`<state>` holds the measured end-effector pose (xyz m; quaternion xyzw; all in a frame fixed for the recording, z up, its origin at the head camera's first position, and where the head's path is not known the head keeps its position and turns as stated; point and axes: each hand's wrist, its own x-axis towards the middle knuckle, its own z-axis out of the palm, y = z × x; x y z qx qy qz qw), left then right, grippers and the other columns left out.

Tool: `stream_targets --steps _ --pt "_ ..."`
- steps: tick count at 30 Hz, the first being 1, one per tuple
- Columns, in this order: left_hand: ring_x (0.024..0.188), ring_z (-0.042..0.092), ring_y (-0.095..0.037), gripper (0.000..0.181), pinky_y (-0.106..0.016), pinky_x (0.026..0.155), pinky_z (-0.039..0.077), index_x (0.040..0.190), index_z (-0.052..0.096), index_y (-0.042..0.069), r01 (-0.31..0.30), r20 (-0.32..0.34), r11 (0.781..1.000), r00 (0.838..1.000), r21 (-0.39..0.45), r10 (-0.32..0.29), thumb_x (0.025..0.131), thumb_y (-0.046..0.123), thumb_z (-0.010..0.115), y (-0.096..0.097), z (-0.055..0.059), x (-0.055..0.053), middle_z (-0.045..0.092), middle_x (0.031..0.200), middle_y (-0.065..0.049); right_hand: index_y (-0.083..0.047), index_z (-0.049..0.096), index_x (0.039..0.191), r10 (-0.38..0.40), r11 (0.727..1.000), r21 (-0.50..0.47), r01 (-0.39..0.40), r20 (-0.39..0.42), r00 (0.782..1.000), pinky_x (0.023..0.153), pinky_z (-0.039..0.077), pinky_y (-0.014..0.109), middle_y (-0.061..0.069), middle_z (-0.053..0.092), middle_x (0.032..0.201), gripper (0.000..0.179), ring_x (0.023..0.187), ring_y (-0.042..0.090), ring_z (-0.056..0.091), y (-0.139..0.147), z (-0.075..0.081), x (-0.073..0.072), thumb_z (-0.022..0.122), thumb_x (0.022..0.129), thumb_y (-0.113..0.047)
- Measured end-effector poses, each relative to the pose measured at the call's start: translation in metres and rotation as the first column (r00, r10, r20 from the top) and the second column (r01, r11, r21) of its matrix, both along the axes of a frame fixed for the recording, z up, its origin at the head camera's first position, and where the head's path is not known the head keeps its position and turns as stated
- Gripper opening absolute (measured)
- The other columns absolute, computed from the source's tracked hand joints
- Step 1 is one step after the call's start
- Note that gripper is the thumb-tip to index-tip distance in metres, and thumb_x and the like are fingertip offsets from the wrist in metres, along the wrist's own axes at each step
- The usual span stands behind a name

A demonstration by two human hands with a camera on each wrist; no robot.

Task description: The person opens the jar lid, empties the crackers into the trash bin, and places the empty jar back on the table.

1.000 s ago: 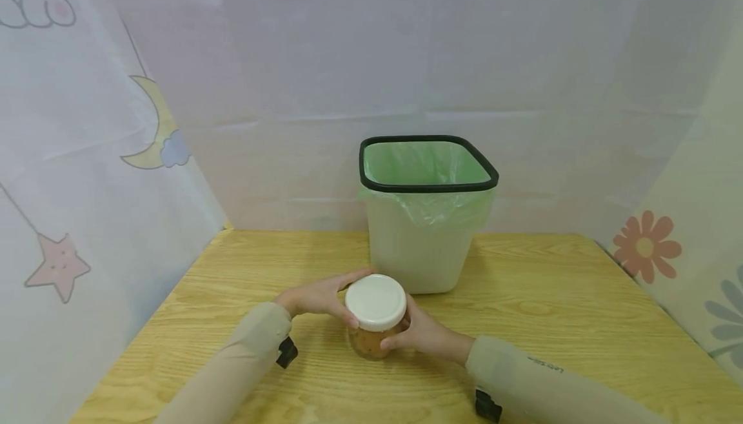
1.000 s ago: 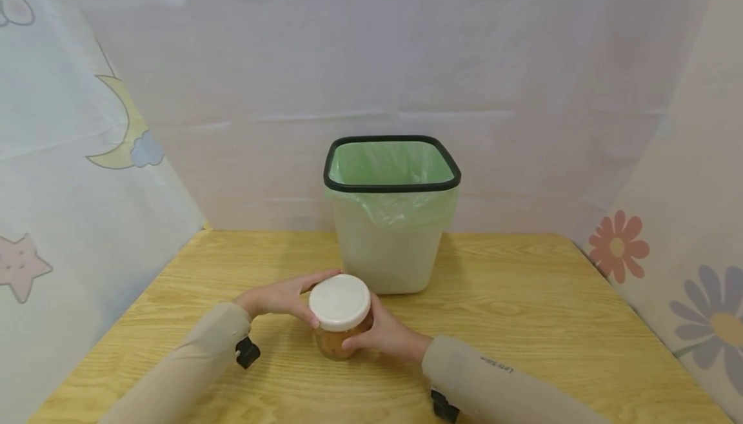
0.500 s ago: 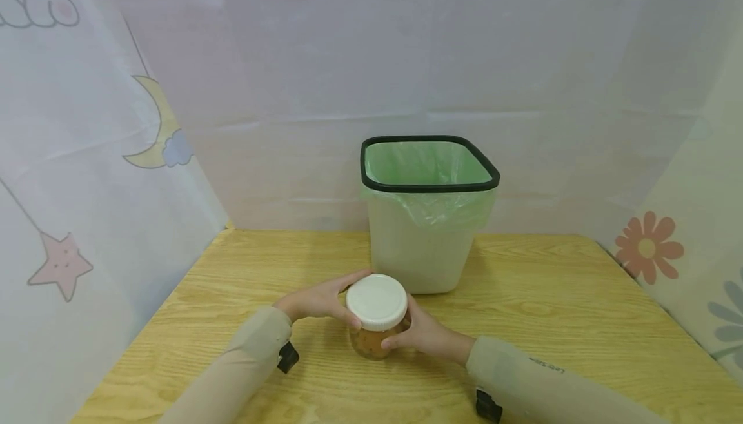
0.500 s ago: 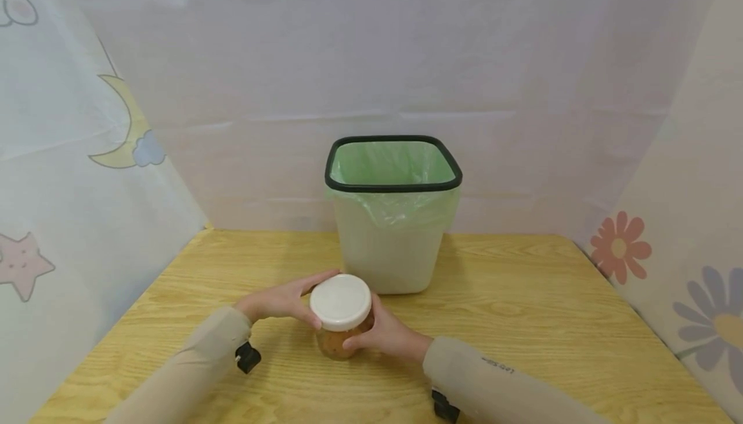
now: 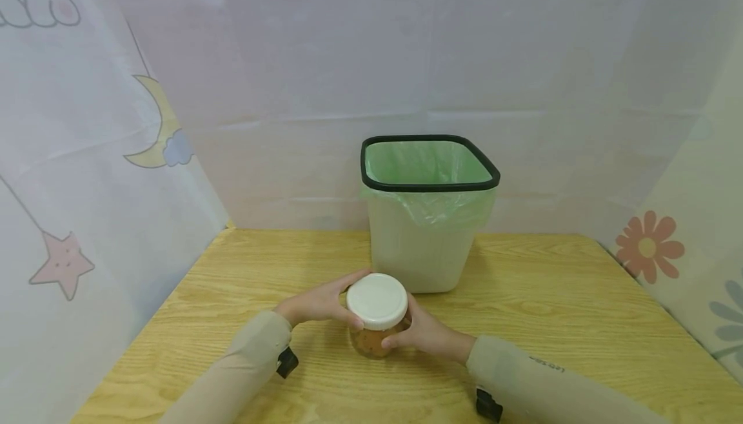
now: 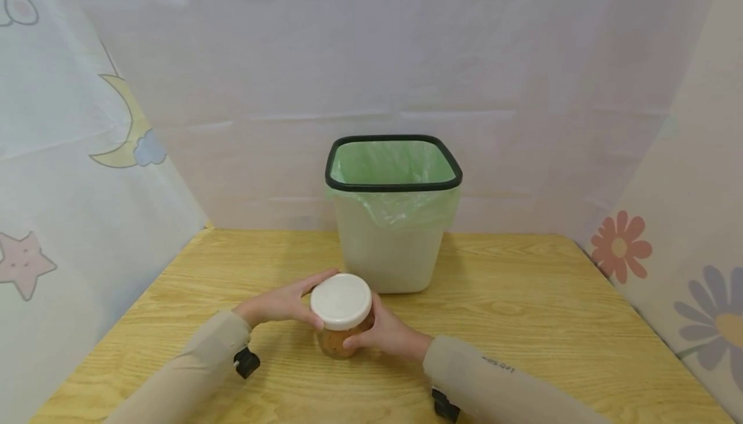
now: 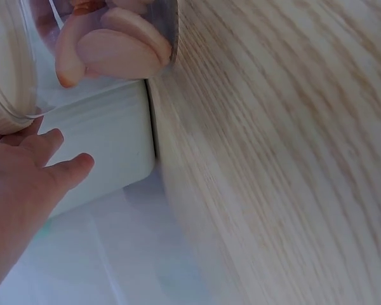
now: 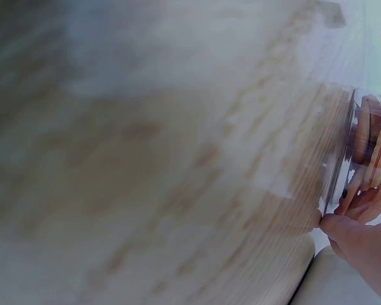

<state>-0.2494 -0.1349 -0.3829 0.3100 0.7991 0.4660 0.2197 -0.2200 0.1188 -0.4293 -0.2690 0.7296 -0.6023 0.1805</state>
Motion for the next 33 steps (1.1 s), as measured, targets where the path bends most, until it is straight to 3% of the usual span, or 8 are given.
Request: stream_targets --steps 7,20,33 --pt "0.145 0.017 -0.032 0.111 -0.058 0.112 0.019 0.156 0.016 0.009 -0.014 -0.026 1.000 1.000 -0.006 0.014 0.075 0.044 0.083 0.000 0.000 0.003 0.019 0.159 -0.011 -0.001 0.005 0.153 0.001 1.000 -0.005 -0.001 0.000 1.000 0.110 0.016 0.063 0.023 0.021 0.155 0.105 0.142 0.041 0.018 0.000 -0.001 -0.001 0.081 0.082 -0.017" --pt "0.145 0.015 -0.033 0.108 -0.061 0.111 0.017 0.157 0.015 0.013 -0.057 0.009 0.998 0.998 0.006 0.057 0.077 0.040 0.083 0.002 -0.001 0.010 0.016 0.160 -0.012 -0.001 0.006 0.153 -0.015 1.000 -0.001 0.015 0.011 1.000 0.110 0.016 0.064 0.023 0.020 0.155 0.104 0.142 0.042 0.017 -0.001 -0.003 -0.002 0.080 0.081 -0.011" --pt "0.145 0.014 -0.035 0.107 -0.062 0.110 0.018 0.157 0.014 0.016 -0.072 -0.003 0.997 0.997 0.009 0.072 0.078 0.043 0.081 0.003 -0.005 0.012 0.013 0.160 -0.012 -0.002 0.003 0.153 0.009 1.000 -0.003 -0.009 0.022 1.000 0.110 0.015 0.065 0.022 0.017 0.156 0.105 0.143 0.044 0.014 0.000 -0.002 -0.003 0.080 0.082 -0.013"
